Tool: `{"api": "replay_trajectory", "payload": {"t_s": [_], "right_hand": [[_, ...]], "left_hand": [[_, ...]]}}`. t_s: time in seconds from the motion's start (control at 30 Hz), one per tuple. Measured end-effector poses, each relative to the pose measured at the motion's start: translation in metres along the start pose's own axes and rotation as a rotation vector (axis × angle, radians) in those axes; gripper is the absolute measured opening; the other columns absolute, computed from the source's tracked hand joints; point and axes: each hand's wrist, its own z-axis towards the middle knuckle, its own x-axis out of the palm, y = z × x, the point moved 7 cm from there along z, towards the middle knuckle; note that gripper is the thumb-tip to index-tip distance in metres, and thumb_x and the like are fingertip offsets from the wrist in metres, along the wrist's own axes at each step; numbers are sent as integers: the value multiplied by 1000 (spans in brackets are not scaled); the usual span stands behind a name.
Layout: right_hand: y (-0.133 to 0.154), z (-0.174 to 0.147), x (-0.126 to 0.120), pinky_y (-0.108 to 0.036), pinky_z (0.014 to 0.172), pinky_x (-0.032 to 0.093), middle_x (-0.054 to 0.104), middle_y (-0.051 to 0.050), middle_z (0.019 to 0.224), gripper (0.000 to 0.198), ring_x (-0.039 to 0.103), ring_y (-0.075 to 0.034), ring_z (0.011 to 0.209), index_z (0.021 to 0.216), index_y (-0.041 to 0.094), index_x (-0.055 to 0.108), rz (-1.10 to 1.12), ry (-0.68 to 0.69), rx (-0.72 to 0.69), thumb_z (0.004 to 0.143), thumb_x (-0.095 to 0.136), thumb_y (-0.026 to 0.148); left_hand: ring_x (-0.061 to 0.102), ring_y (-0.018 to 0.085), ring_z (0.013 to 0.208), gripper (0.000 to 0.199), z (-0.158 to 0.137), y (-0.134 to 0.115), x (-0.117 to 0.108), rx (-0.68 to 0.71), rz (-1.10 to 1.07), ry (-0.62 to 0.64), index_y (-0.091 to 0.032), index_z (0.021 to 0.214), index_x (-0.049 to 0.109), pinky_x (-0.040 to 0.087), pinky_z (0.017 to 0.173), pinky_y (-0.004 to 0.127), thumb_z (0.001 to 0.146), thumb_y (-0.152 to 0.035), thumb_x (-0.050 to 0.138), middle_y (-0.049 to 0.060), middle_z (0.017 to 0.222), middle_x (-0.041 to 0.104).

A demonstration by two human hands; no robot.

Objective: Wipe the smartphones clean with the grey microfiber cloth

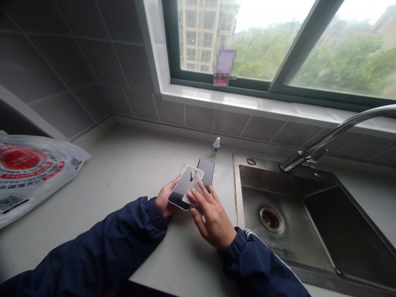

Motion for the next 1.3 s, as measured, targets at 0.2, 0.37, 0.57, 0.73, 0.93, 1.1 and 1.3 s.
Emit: {"api": "replay_trajectory", "payload": {"t_s": [0.2,0.37,0.57,0.73,0.93,1.1,1.3], "right_hand": [[5,-1,4,-57,119,23,50,-10,146,57,24,-27,147,152,18,28,25,37,-84,97,44,16],[-19,1,-1,-58,118,24,42,-8,152,53,18,-27,149,152,22,29,-78,-36,78,101,42,19],[-31,1,-2,-60,116,26,31,-8,158,56,14,-30,149,154,25,25,-146,-27,124,101,42,27],[-38,0,-6,-61,115,25,26,-7,160,56,12,-31,149,155,26,23,-175,-44,142,102,39,28],[-38,1,-3,-61,116,23,25,-8,160,59,9,-31,150,157,23,16,-183,25,118,103,39,33],[-24,4,6,-60,117,22,23,-9,160,61,8,-31,150,157,21,16,-154,111,65,103,40,36],[19,5,21,-57,121,14,27,-9,159,60,13,-29,149,155,16,22,-73,268,-113,102,42,36]], "left_hand": [[70,22,74,51,1,3,2,-34,-12,51,-6,117,64,55,72,32,95,-47,42,15,93,74],[71,30,73,61,-3,8,-4,-137,100,44,-8,129,57,56,64,44,94,-55,38,17,94,74],[70,30,72,63,-6,12,4,-204,82,117,-7,125,60,56,61,43,94,-57,37,19,98,73],[70,30,70,65,-4,18,5,-260,141,179,-6,118,64,56,58,44,93,-60,36,18,92,73],[72,32,70,69,-6,18,2,-226,186,256,-22,144,43,56,56,45,92,-65,28,15,95,72],[71,29,67,74,-8,22,6,-214,177,269,-32,151,28,56,59,46,89,-72,24,14,106,71],[70,24,93,77,-3,13,1,-39,-5,24,-8,141,46,49,93,33,91,-66,33,18,108,71]]}}
